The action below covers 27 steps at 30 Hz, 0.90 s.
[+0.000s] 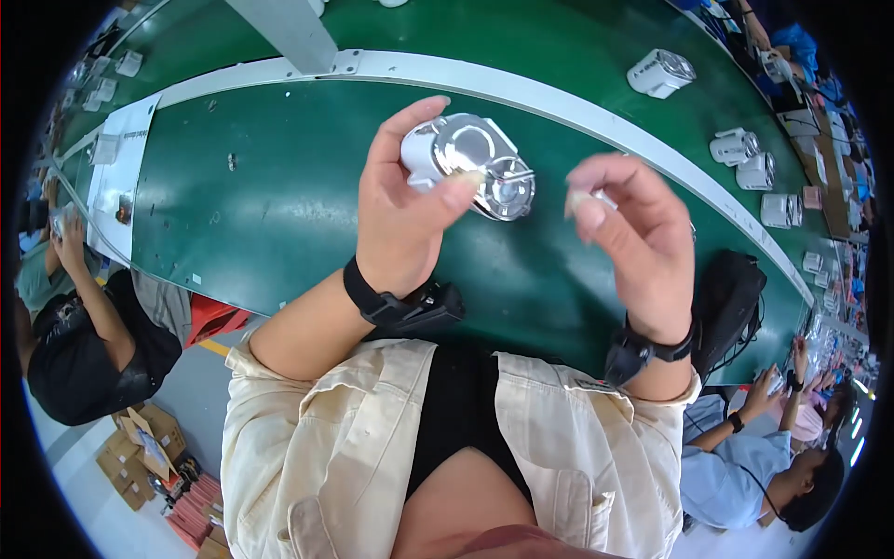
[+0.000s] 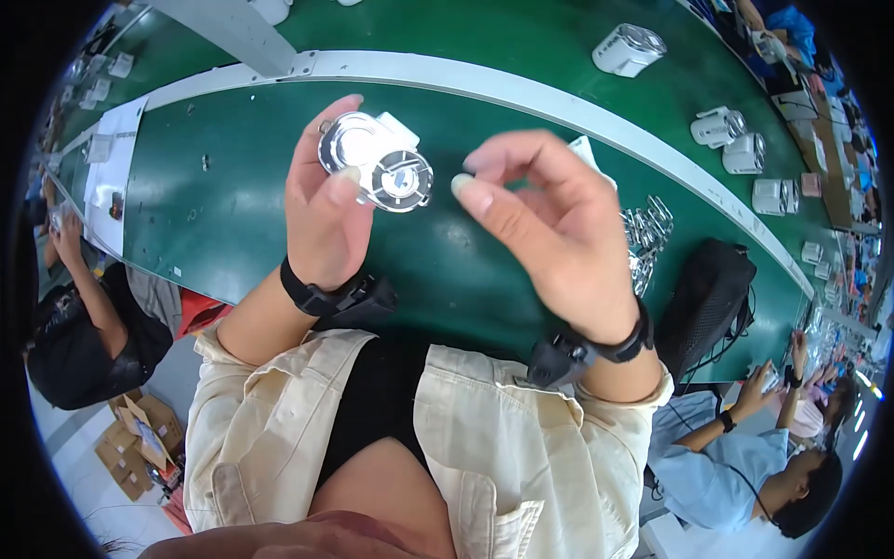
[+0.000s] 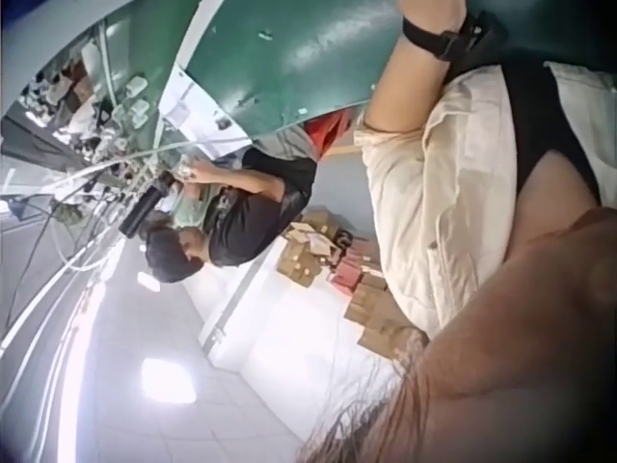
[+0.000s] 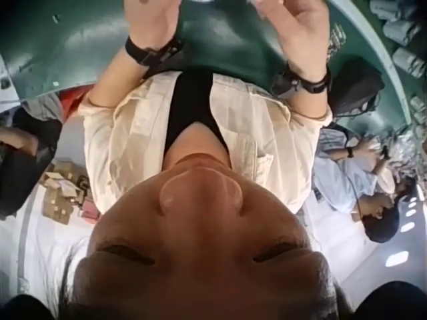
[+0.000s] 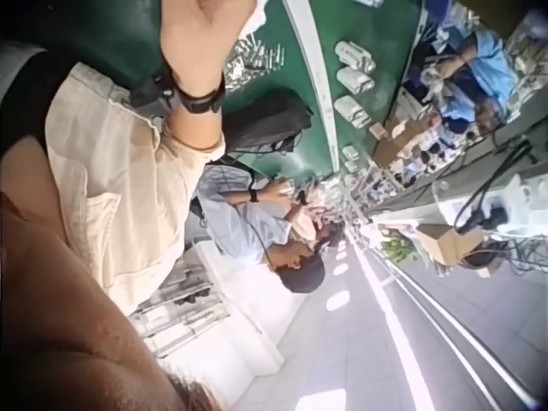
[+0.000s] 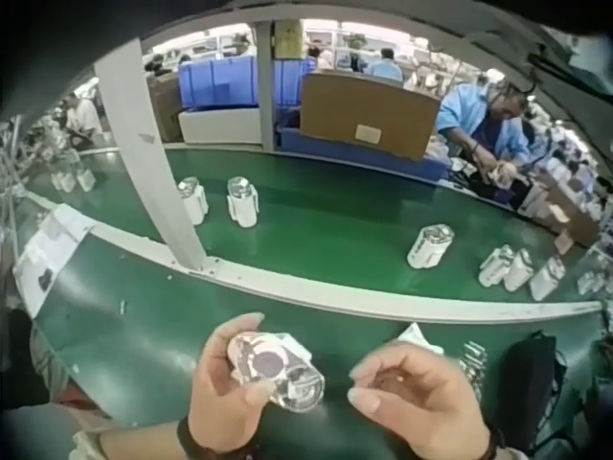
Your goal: The person wipes a white electronic device with a cloth, presses a small component into its top, and places it on the conveyor belt. They repeat this process for several more devices, wiping and assembling each one before setting it back on the belt.
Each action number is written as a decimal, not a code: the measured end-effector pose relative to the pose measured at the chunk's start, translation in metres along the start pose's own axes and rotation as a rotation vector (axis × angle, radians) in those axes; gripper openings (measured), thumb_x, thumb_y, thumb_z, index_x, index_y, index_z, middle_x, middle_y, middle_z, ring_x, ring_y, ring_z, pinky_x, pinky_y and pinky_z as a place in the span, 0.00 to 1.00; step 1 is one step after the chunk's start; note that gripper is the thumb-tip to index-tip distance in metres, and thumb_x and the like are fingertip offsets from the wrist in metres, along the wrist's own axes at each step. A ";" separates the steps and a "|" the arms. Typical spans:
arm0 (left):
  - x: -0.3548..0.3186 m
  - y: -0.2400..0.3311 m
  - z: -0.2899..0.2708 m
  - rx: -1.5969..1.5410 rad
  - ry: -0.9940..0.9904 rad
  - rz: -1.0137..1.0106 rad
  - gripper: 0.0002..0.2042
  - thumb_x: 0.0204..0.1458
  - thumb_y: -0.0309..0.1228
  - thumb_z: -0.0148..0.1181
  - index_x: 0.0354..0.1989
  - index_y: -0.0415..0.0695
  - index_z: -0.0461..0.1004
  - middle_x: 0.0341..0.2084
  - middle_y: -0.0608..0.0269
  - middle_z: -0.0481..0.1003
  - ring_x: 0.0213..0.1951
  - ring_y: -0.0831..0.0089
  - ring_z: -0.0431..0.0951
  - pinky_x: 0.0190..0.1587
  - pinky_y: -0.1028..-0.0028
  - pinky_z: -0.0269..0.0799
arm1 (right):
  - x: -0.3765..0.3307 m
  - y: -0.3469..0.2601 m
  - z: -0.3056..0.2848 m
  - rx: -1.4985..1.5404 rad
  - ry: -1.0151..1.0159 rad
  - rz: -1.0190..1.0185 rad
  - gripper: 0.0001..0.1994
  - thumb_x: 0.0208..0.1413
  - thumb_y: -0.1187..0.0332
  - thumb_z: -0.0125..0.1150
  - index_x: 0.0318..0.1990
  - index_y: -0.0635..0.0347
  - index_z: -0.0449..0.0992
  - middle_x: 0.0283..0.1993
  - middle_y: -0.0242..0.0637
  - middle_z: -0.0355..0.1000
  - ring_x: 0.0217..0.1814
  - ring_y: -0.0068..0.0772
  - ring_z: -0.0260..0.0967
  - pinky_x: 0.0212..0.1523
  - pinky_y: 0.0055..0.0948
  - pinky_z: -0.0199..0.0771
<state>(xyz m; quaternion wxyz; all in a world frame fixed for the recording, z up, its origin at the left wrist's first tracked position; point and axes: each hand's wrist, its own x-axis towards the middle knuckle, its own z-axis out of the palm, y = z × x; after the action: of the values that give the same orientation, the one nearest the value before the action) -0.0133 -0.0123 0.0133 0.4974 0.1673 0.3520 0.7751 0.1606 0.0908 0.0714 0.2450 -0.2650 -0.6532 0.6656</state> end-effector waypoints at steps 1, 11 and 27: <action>-0.002 -0.001 0.001 0.059 -0.020 0.095 0.40 0.40 0.26 0.72 0.62 0.40 0.55 0.50 0.55 0.69 0.50 0.68 0.73 0.52 0.68 0.71 | -0.002 -0.002 0.004 0.000 -0.009 -0.001 0.14 0.55 0.69 0.63 0.46 0.66 0.73 0.38 0.37 0.72 0.38 0.23 0.68 0.37 0.21 0.65; 0.005 -0.009 -0.007 0.531 -0.190 0.575 0.40 0.30 0.25 0.77 0.55 0.42 0.59 0.47 0.58 0.62 0.48 0.69 0.71 0.51 0.71 0.70 | -0.001 -0.002 0.013 0.152 0.040 0.117 0.05 0.57 0.73 0.63 0.36 0.66 0.75 0.26 0.25 0.69 0.25 0.12 0.60 0.26 0.14 0.59; 0.000 -0.018 -0.010 0.399 -0.179 0.544 0.45 0.29 0.31 0.81 0.57 0.44 0.56 0.51 0.58 0.58 0.54 0.64 0.68 0.56 0.66 0.69 | 0.006 0.008 0.004 0.168 -0.060 0.149 0.04 0.55 0.74 0.64 0.32 0.65 0.75 0.25 0.31 0.72 0.24 0.17 0.64 0.25 0.16 0.62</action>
<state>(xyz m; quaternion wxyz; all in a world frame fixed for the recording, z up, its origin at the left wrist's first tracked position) -0.0078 -0.0112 -0.0061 0.2590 0.4163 0.3938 0.7775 0.1538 0.0916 0.0629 0.1966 -0.2712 -0.5805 0.7421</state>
